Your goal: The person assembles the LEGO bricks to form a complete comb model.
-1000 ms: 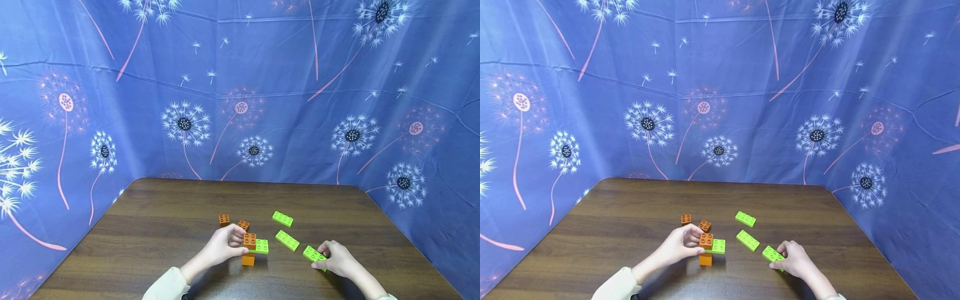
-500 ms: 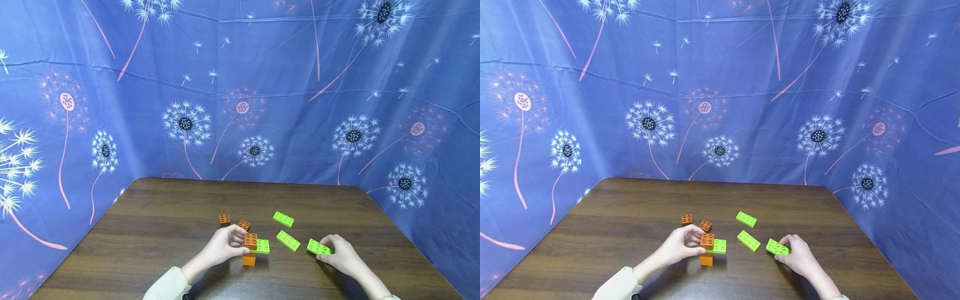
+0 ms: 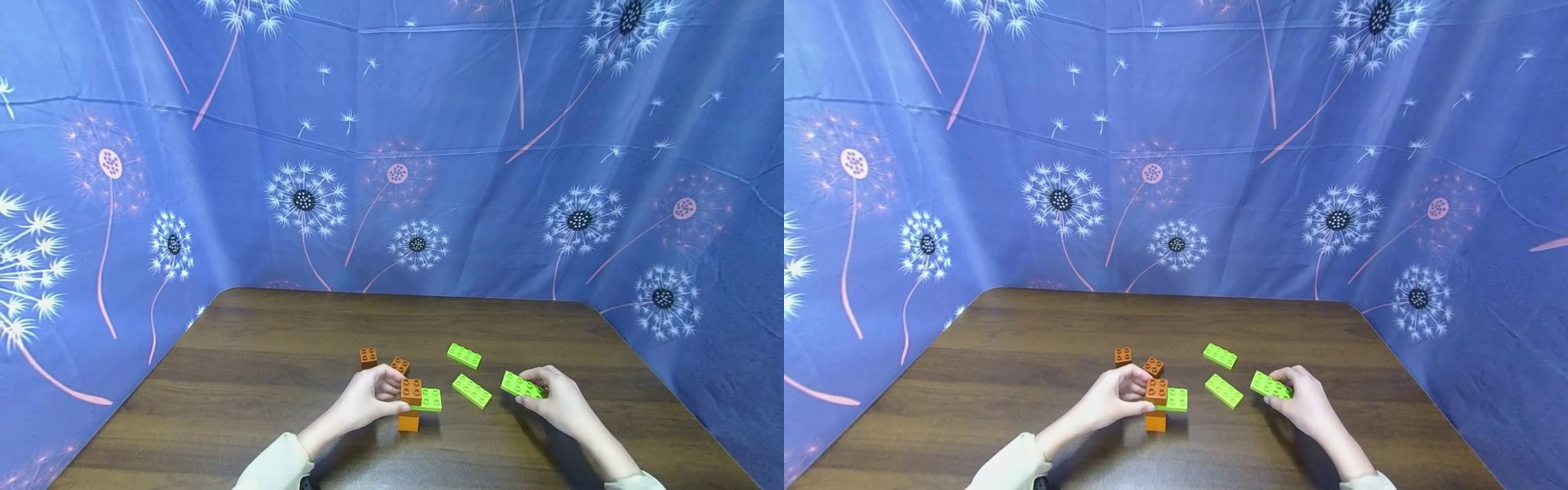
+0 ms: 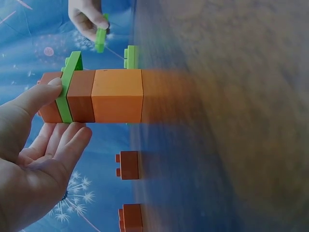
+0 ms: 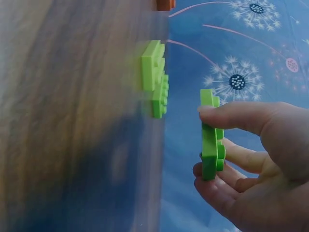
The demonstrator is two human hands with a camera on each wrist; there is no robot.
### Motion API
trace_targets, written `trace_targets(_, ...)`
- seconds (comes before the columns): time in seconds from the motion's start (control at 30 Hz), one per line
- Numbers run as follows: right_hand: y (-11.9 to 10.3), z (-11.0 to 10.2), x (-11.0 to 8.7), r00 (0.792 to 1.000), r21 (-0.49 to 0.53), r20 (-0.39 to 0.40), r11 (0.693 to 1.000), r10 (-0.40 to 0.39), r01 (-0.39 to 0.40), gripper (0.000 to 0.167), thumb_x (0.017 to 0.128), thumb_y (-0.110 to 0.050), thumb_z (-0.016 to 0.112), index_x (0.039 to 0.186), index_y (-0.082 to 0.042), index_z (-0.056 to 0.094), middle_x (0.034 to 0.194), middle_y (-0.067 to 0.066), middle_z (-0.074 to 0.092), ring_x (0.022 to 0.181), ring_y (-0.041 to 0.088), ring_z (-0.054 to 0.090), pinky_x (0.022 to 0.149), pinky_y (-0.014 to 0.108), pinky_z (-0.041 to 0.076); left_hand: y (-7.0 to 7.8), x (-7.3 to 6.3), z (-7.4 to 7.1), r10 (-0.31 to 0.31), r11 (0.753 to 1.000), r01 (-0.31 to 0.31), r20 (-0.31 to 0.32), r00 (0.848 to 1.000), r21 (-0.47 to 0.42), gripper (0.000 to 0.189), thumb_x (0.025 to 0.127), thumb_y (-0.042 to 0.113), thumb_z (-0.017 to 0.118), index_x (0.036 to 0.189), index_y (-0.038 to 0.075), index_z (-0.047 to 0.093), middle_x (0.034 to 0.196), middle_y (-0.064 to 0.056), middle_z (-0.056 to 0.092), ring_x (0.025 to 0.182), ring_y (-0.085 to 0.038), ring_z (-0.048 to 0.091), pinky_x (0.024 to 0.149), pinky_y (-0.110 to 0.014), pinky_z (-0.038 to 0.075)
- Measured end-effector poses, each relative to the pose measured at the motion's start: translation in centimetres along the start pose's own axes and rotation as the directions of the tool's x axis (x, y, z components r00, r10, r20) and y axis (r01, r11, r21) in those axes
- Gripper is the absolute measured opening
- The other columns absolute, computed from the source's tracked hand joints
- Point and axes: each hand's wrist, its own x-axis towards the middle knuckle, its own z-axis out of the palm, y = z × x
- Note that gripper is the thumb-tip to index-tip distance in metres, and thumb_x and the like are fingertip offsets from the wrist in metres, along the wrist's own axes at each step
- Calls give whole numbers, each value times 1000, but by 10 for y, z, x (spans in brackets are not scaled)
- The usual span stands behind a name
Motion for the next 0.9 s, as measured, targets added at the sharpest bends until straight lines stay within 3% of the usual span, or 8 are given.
trace_targets(0.23,-12,1,6,993,19,-87,997,-76,78,36,69,-15,82,101,-5,68,95,3,65,78,13,60,66,24,52,-1,1,0,-12,1000,12,2,1000,25,36,75,10,78,103,0,59,102,-13,67,88,-13,65,81,-21,55)
trace_targets(0.5,-20,8,12,973,12,-176,988,-151,156,36,69,-14,82,102,-7,70,97,2,68,83,17,63,71,31,55,0,1,1,-7,1000,7,-6,1000,1,36,74,6,78,104,-2,59,102,-14,67,89,-23,66,81,-26,56)
trace_targets(0.63,-24,11,15,965,33,-189,981,-180,189,36,69,-13,81,102,-8,70,97,1,69,88,21,64,73,32,55,0,1,0,-9,1000,9,-8,1000,-14,35,74,5,78,103,-1,59,101,-13,67,88,-22,66,81,-26,56)
trace_targets(0.9,-38,17,18,957,92,-196,968,-213,234,35,69,-14,82,101,-8,70,98,-1,69,89,14,64,74,33,56,-2,1,1,-12,1000,12,-10,1000,-10,34,74,4,78,100,-3,59,99,-15,67,87,-19,66,80,-21,55)
